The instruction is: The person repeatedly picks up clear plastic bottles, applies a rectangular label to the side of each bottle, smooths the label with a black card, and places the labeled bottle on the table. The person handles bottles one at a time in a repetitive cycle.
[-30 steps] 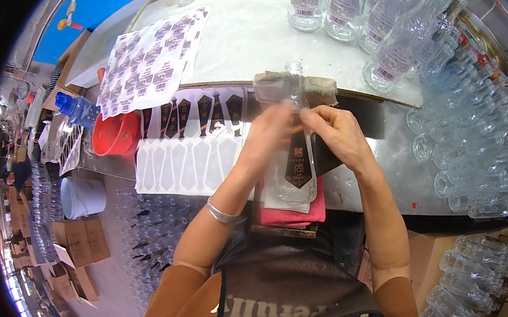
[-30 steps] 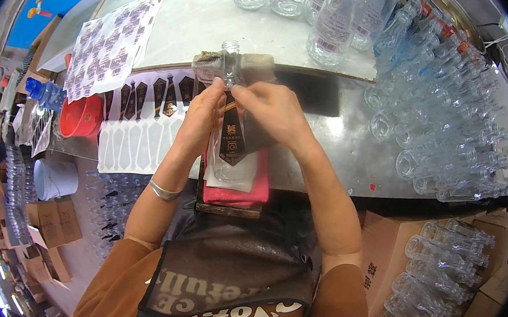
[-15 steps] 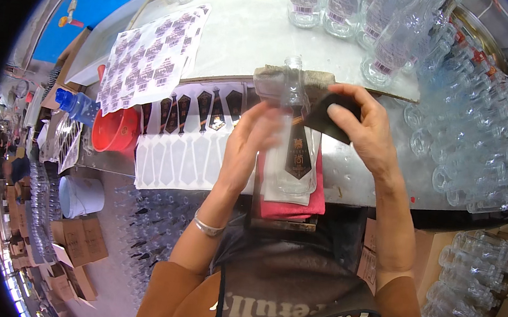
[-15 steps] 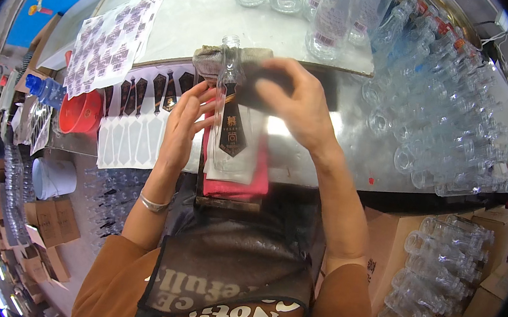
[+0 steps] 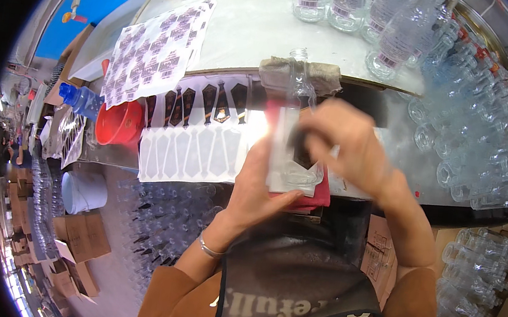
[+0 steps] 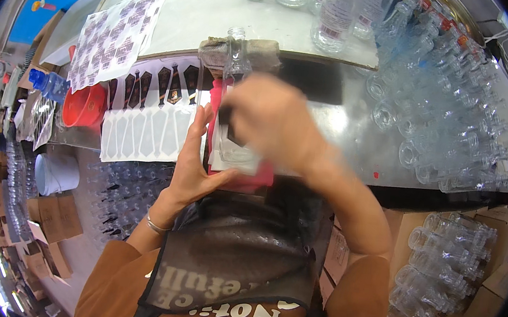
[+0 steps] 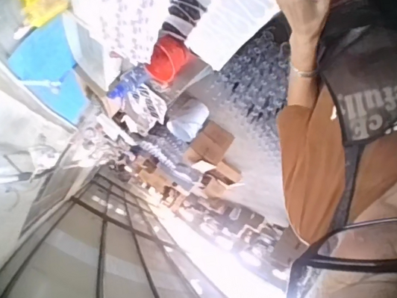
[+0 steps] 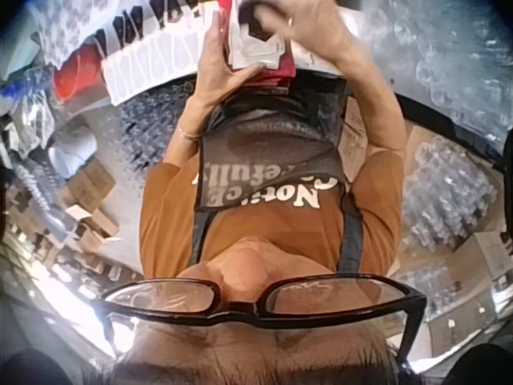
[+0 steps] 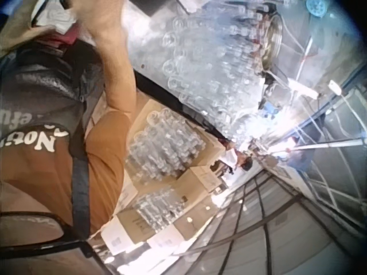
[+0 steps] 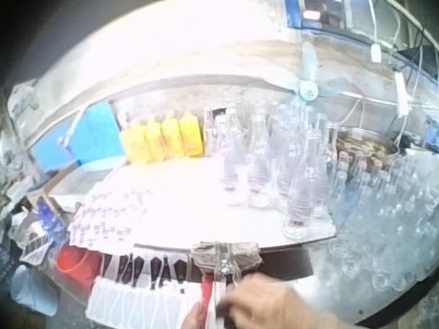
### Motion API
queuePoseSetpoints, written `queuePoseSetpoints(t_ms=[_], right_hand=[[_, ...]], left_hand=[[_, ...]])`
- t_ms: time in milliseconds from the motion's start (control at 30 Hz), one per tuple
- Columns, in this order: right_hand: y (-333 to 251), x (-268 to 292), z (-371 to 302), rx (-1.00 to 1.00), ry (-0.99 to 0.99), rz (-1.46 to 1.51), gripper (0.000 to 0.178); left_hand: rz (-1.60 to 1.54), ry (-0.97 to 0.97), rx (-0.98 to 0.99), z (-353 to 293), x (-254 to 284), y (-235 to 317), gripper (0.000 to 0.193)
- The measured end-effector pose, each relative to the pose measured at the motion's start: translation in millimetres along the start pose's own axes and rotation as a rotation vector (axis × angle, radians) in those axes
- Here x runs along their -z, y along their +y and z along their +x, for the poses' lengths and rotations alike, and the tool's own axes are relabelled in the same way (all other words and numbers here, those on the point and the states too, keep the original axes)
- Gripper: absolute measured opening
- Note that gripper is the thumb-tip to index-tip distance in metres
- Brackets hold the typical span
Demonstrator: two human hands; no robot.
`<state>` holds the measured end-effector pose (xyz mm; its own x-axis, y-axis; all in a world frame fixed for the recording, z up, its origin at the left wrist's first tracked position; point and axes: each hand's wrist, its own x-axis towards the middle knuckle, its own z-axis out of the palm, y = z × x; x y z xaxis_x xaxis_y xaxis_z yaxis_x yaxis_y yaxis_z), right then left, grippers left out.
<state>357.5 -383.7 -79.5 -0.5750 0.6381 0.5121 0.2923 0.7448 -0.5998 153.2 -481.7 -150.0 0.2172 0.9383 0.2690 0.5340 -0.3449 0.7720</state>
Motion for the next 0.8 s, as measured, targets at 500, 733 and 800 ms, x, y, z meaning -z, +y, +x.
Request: queuePoseSetpoints(t_ms=[500,733,800], right_hand=[[21,-26,-86,-0.855,0.043,0.893,0.049],[-26,-22,-76,-0.632,0.085,0.289,0.033],[-34,-16,-72,-0.601,-0.048,0.034,0.031]], left_hand=[[-0.831,0.035,0.191,17,-19,11,0.121],[-0.055,0.124,-0.023,7,-15,5,0.096],[0.044,0.108,-0.071,-1,-16,-3,0.094]])
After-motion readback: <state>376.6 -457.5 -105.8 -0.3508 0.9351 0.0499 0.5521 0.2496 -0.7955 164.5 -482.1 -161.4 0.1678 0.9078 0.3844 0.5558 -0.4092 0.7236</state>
